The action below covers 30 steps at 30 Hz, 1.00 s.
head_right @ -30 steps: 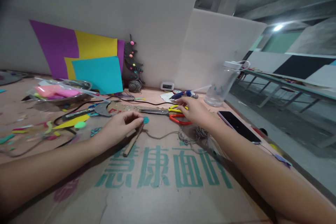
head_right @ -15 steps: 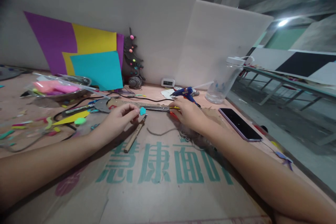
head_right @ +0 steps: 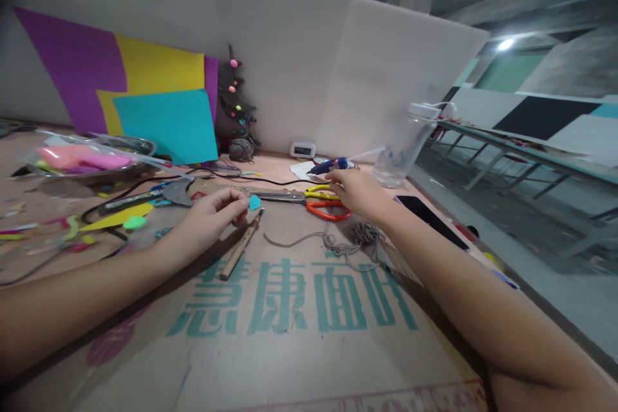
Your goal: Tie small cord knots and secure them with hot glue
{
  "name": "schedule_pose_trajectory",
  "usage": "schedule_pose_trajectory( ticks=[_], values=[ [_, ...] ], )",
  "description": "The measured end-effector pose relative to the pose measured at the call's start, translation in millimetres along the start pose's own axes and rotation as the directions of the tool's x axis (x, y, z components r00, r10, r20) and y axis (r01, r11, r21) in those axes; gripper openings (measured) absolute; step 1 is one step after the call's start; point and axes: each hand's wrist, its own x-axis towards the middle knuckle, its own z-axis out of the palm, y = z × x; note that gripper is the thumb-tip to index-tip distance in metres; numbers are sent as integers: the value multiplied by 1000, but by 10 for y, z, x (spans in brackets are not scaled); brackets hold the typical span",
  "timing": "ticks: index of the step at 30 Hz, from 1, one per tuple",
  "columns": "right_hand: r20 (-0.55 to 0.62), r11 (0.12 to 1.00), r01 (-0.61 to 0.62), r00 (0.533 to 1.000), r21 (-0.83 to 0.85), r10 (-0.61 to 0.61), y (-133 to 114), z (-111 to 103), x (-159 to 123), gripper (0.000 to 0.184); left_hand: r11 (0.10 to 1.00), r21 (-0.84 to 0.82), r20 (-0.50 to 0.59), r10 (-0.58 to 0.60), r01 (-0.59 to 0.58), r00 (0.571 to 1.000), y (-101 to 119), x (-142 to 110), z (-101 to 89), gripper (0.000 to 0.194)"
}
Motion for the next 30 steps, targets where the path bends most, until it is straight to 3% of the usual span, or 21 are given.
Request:
schedule_pose_trajectory(
  ticks=[3,8,10,13,19,23,30],
  values=[
    [54,994,-42,997,-103,48,79,-26,8,30,999,32,9,-4,4,1000,58,-11,-7,19],
    [171,945,-237,945,-225,278,462,-27,10,43,1000,14,18,-25,25,1000,85,-27,-6,17],
    [99,954,-291,949,-76,298,582,44,19,40,1000,4,17,-21,21,1000,65,-23,-3,18],
    [-31,941,-268,960,205,280,598,229,52,51,1000,-8,25,-25,25,999,45,-15,4,20],
    [-55,858,-286,939,426,339,413,517,85,46,998,-44,73,-40,44,997,54,-25,16,22],
    [-68,799,-344,901,493,429,421,499,88,35,998,-43,68,-48,51,997,59,-27,19,21],
    [-116,693,-421,802,586,586,375,245,97,28,998,-47,73,-49,52,996,60,-24,14,22]
  ],
)
